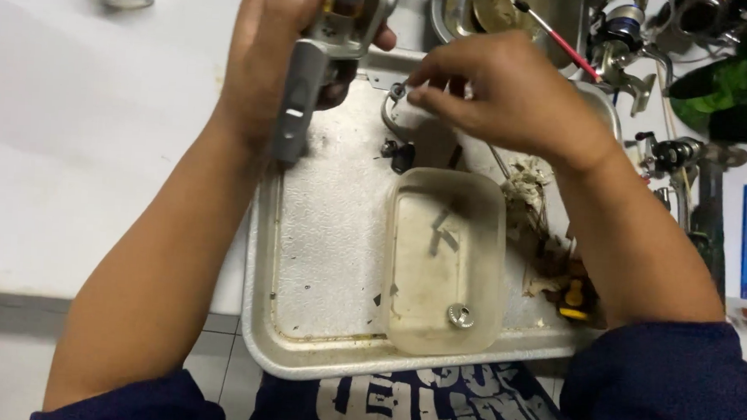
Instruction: Assembling and greasing the internal components of a fishing reel on a workbench.
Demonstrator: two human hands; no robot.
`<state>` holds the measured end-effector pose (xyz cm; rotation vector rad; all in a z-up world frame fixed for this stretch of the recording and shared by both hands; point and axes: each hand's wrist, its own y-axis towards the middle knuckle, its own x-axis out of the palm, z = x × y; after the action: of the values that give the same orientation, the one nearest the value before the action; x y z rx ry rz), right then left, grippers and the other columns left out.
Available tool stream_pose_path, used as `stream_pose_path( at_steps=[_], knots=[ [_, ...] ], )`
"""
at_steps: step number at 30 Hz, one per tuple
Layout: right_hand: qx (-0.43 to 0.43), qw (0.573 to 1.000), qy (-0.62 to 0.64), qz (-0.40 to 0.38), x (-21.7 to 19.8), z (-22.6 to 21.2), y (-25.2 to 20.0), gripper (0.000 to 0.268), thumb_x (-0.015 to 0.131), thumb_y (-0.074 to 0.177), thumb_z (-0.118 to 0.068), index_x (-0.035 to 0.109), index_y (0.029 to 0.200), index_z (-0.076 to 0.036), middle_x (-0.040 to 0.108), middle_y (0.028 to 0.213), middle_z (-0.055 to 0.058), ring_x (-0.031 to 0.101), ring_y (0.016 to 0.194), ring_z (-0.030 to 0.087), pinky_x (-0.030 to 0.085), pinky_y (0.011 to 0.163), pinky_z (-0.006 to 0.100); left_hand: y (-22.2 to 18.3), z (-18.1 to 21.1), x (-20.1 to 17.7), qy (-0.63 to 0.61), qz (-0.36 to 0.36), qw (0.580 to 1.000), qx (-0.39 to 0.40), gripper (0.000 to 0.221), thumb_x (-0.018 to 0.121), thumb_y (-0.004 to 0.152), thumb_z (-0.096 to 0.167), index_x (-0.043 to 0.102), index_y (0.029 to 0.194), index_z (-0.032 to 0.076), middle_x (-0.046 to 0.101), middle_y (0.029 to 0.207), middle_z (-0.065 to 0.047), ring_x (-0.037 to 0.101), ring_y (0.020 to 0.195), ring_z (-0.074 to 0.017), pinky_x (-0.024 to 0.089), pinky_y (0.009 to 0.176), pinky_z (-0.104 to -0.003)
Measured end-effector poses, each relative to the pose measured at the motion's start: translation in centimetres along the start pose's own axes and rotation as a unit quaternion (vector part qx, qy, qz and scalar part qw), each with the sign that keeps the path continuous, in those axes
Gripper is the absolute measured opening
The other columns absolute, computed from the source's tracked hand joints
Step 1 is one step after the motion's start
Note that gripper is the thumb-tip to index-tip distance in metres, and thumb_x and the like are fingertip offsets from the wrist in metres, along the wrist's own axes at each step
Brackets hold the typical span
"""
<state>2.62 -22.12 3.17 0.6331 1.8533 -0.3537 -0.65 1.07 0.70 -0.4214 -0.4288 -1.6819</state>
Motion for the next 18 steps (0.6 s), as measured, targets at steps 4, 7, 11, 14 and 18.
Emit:
stream_pose_path(
  at_steps=[4, 7, 11, 14, 18],
  knots=[
    [0.065, 0.994, -0.011, 0.089, -2.4, 0.7, -3.3, 0.007, 0.078, 0.107, -0.006, 0.078, 0.111, 0.000, 0.075, 0.093, 0.010, 0.064, 0.078, 0.019, 0.046, 0.068, 0.032, -0.3, 0.0, -0.6, 0.045, -0.045, 0.997, 0.035, 0.048, 0.063, 0.088, 0.054, 0.048, 0.112, 0.014, 0.074, 0.099, -0.018, 0.061, 0.068, -0.0164, 0.041, 0.050, -0.024],
    [0.068, 0.992, -0.034, 0.103, -2.5, 0.6, -6.0, 0.009, 0.077, 0.107, -0.006, 0.077, 0.110, 0.003, 0.076, 0.099, 0.013, 0.069, 0.085, 0.022, 0.053, 0.074, 0.034, -0.7, 0.0, -0.3, 0.102, -0.015, 0.994, 0.027, 0.058, 0.070, 0.083, 0.056, 0.044, 0.116, 0.016, 0.075, 0.106, -0.011, 0.071, 0.086, -0.0176, 0.052, 0.070, -0.030],
    [0.059, 0.994, -0.026, 0.092, -1.1, -0.3, -9.3, 0.013, 0.075, 0.102, -0.007, 0.076, 0.108, 0.005, 0.075, 0.095, 0.015, 0.071, 0.085, 0.027, 0.054, 0.074, 0.037, 0.6, -1.5, -1.3, -0.059, -0.031, 0.998, -0.021, 0.052, 0.070, 0.082, 0.049, 0.064, 0.111, 0.006, 0.072, 0.093, -0.012, 0.074, 0.077, -0.0198, 0.042, 0.041, -0.023],
    [0.113, 0.985, -0.057, 0.121, -1.1, -1.5, -12.0, 0.011, 0.075, 0.103, -0.003, 0.077, 0.107, 0.007, 0.077, 0.094, 0.016, 0.072, 0.081, 0.025, 0.057, 0.070, 0.034, 0.9, -1.8, -2.0, -0.065, -0.008, 0.995, -0.071, 0.052, 0.065, 0.075, 0.053, 0.066, 0.104, 0.009, 0.072, 0.093, -0.022, 0.060, 0.056, -0.0228, 0.038, 0.041, -0.025],
    [0.127, 0.987, -0.032, 0.093, 1.7, -3.9, -15.1, 0.020, 0.062, 0.106, -0.009, 0.072, 0.111, 0.007, 0.078, 0.099, 0.021, 0.078, 0.085, 0.028, 0.065, 0.068, 0.030, 0.3, -2.9, -3.6, -0.016, -0.073, 0.997, -0.017, 0.060, 0.081, 0.085, 0.060, 0.058, 0.114, 0.013, 0.070, 0.110, -0.023, 0.061, 0.063, -0.0206, 0.046, 0.049, -0.024]
  ],
)
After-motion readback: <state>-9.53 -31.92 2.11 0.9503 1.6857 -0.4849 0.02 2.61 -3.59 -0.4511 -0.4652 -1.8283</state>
